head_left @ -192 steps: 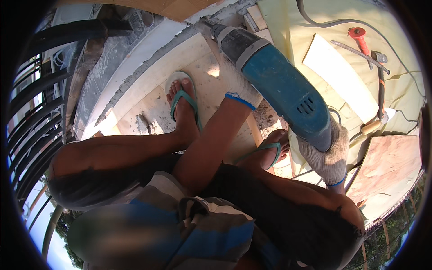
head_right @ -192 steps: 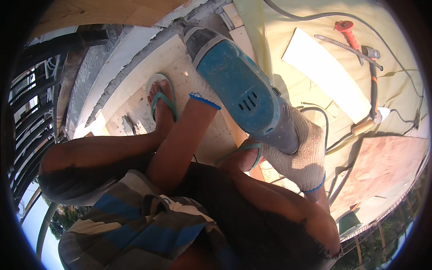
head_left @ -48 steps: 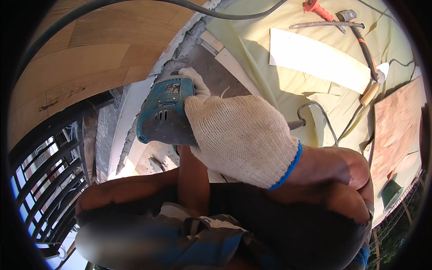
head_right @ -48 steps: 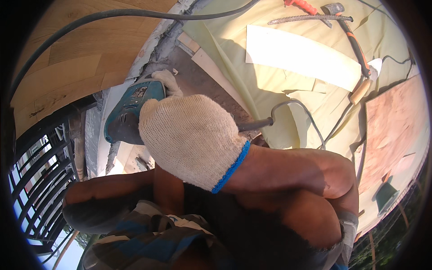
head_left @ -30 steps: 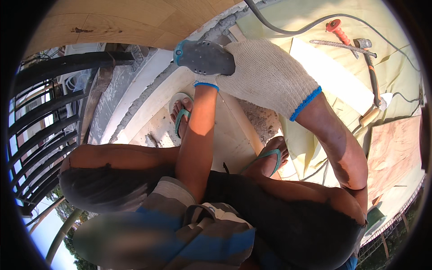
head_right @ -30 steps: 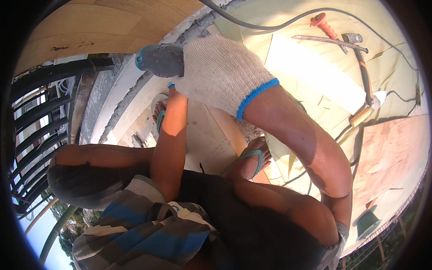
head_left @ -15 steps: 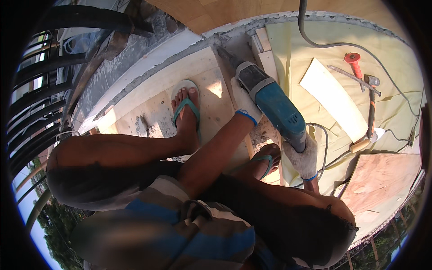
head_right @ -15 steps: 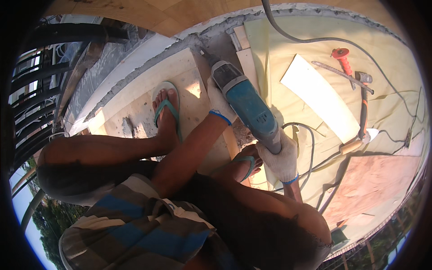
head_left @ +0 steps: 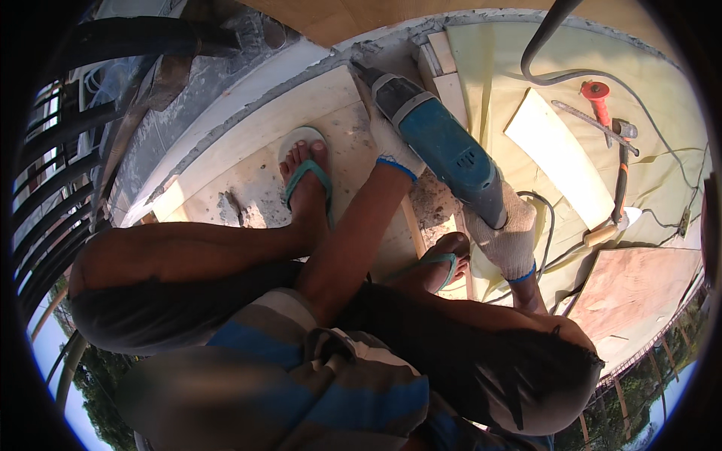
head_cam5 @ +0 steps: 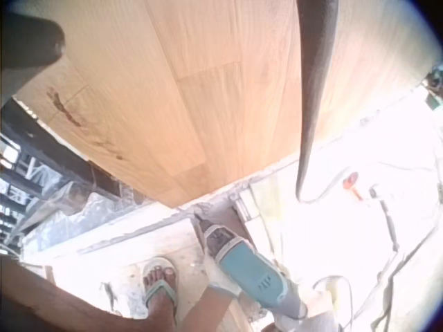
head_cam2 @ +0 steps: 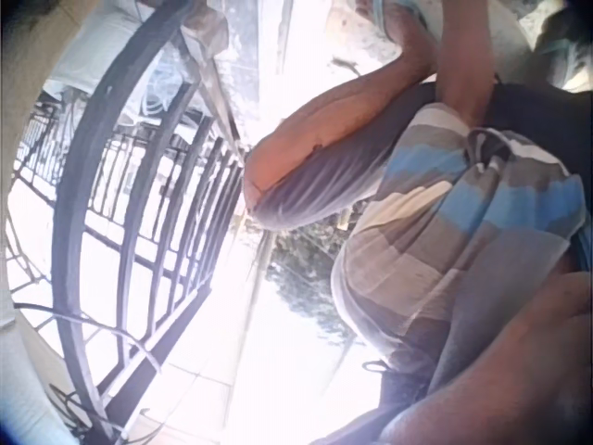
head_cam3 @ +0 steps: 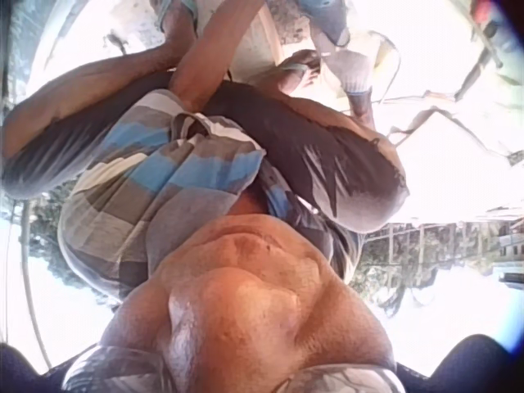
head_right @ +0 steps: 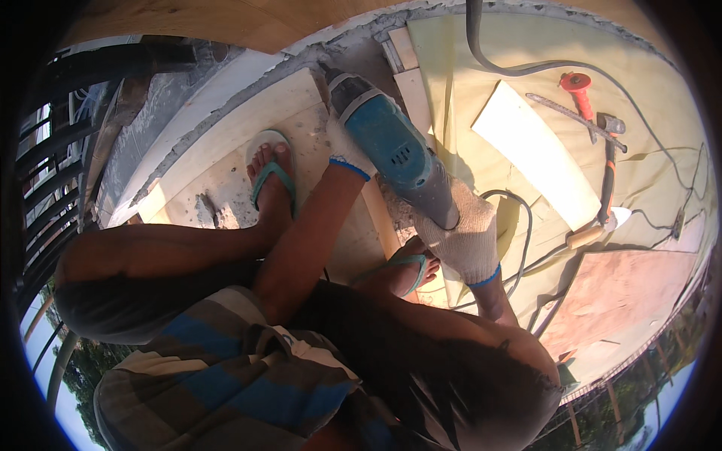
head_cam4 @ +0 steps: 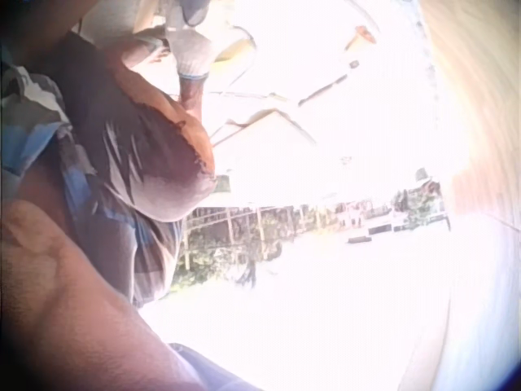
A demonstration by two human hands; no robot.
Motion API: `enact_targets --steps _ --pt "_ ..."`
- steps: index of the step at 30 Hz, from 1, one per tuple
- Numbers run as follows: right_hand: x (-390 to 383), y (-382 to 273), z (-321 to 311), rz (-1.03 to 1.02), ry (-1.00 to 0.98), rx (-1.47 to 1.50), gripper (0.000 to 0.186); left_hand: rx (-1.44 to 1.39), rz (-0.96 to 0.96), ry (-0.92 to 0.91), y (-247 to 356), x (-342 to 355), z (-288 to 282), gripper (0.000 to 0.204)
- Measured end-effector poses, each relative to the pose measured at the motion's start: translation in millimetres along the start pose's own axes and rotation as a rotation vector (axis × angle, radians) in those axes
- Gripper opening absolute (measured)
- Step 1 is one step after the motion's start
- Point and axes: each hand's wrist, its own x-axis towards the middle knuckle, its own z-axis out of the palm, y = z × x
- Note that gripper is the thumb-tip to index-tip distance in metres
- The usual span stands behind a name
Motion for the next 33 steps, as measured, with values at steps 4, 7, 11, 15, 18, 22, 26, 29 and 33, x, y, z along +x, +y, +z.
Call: enact_targets --steps 4,7,11,15,18,22,26,29,33 --pt "16.0 -11.2 -6.4 -0.043 -0.028 -0.031 0.038 -0.028 -0.004 -0.065 7.3 6.3 3.2 0.07" --pt "23.8 -22.4 -10.0 0.083 -0.051 0.038 0.039 -0.014 0.038 -0.069 8.0 10.8 8.0 0.06" --pt "37.2 -38.1 -12.2 0.067 -0.057 -0.006 0.042 0.025 0.054 -0.045 11.7 17.3 8.2 0.057" --pt "51.4 -61.7 -14.4 0.054 -0.07 0.028 0.044 -0.254 -0.144 -0.196 31.1 33.2 -10.3 0.062" --pt "63.0 -82.4 -16.1 0.076 -0.115 0.012 0.043 -0.444 -0.288 -0.432 48.2 55.2 -23.6 0.061" --pt "74.8 -89.6 -17.2 -0.072 -0.096 -0.059 0.042 -0.636 -0.474 -0.446 62.2 72.7 -11.8 0.051" --pt "45.9 -58.2 -15.1 0.114 -0.11 0.056 0.045 -0.094 -0.126 -0.101 36.5 38.4 5.6 0.058" --pt "-8.3 -20.1 -2.6 0.142 0.016 0.135 0.041 0.051 -0.041 0.068 -3.3 5.7 5.8 0.055" --pt "-52.5 26.4 11.6 0.177 0.089 0.251 0.031 0.125 0.032 0.14 -33.2 -11.2 1.6 0.052"
